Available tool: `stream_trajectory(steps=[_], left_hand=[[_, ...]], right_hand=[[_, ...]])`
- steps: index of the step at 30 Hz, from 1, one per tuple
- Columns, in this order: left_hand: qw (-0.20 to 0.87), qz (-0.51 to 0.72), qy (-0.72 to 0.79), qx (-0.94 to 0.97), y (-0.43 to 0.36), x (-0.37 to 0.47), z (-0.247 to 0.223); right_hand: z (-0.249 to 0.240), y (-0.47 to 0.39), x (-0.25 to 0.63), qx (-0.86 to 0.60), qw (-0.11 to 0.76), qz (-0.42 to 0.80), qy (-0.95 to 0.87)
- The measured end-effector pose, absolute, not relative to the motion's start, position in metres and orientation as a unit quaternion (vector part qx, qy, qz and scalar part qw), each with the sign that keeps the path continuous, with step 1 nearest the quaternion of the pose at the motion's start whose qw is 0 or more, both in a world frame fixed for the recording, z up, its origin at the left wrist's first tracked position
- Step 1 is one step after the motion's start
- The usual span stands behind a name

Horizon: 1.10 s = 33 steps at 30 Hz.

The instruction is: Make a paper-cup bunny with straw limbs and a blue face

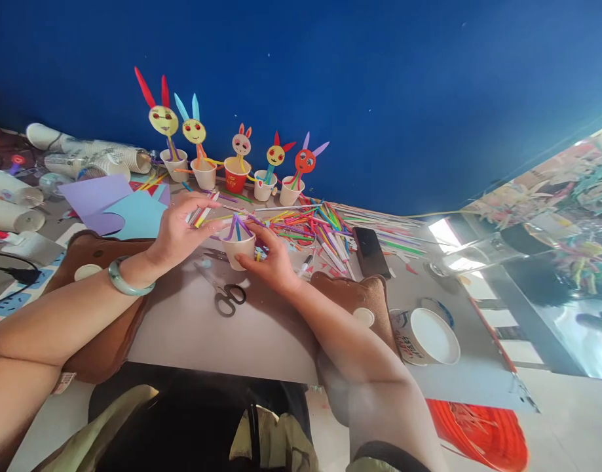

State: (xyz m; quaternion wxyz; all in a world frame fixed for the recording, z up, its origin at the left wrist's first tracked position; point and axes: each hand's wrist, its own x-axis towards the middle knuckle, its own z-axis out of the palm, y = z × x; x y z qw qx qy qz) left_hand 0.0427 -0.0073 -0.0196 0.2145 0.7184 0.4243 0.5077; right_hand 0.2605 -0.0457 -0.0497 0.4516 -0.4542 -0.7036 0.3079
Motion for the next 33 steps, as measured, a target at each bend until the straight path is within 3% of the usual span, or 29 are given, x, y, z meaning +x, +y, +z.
stream_trajectory(steps=[8, 33], left_hand=[[0.260, 0.468, 0.437, 0.723, -0.014, 0.049, -0.020], [0.192, 0.437, 0.436, 0.763, -0.016, 0.050, -0.022]], right_hand=[[-0.054, -0.052, 0.254, -0.440, 0.431, 0.240, -0.751], [-0.065, -0.048, 0.255, -0.386, 0.434, 0.209, -0.787]])
